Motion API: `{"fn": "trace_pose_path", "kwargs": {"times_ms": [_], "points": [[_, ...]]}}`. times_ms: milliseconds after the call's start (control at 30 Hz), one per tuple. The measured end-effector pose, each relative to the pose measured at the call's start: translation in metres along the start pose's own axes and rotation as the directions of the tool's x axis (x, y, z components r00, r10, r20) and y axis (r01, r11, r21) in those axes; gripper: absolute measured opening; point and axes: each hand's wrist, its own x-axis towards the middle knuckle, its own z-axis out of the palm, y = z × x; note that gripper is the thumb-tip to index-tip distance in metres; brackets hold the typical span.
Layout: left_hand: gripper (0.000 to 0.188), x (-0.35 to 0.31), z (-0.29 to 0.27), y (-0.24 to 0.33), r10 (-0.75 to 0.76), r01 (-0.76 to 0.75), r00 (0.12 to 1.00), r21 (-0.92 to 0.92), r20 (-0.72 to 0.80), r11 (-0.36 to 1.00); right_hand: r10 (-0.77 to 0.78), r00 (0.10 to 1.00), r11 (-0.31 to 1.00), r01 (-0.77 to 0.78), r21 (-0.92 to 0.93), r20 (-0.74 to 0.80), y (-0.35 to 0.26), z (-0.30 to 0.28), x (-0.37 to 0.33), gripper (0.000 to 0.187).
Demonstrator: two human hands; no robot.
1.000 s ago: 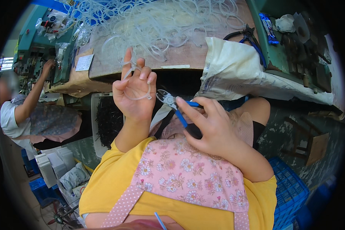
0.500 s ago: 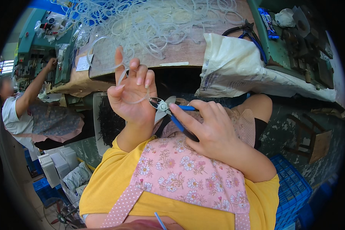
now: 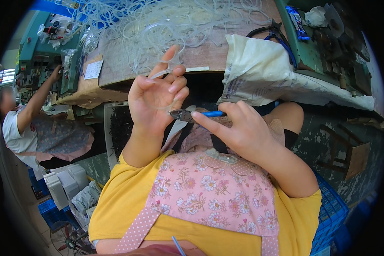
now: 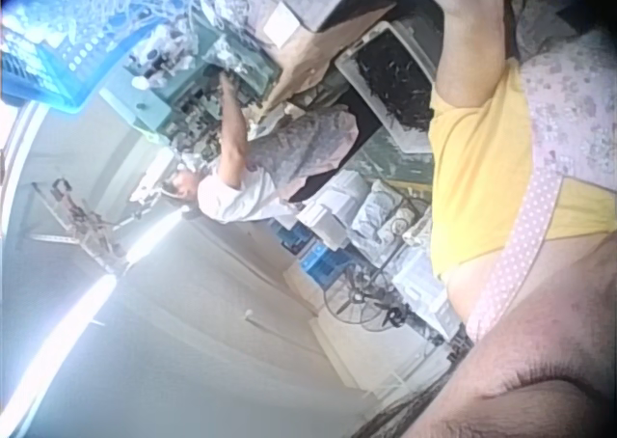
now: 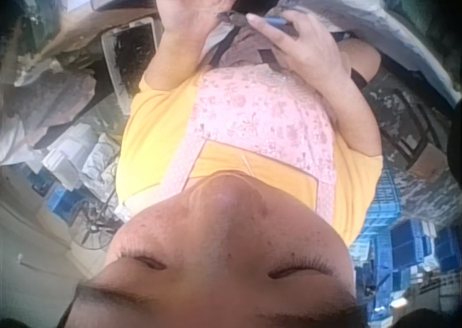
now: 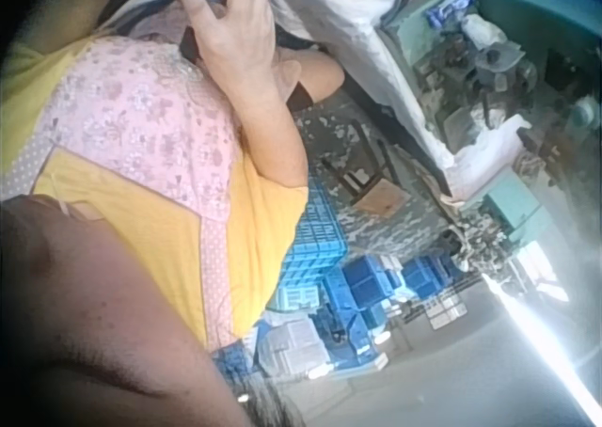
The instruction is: The person repeatedly picks up lengths of clear plastic tubing from a pile on the table and cuts them into shorter pieces using blue-handled wire cutters. The cut pieces are dropped back onto the table.
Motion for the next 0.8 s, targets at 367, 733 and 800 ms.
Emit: {"fn": "trace_pose_path", "kwargs": {"times_ms": [367,733,800], "points": [[0.076,0.005,-0.002,-0.005,0.04,-0.041,0.999,-0.046,-0.011,0.998,0.138,0.99,0.969,-0.14,0.203,0.023,-0.016,-0.01,0.003,0.073],[0.072,0.003,-0.004,-0.001,0.004,-0.013,0.998,0.164,0.055,0.986,0.112,0.991,0.983,-0.12,0.135,0.066,-0.014,-0.007,0.001,0.075],[0.071,0.006,-0.007,0.0,-0.1,0.092,0.992,0.107,0.072,0.99,0.114,0.99,0.967,-0.131,0.219,0.088,-0.01,-0.005,0.001,0.075]]}}
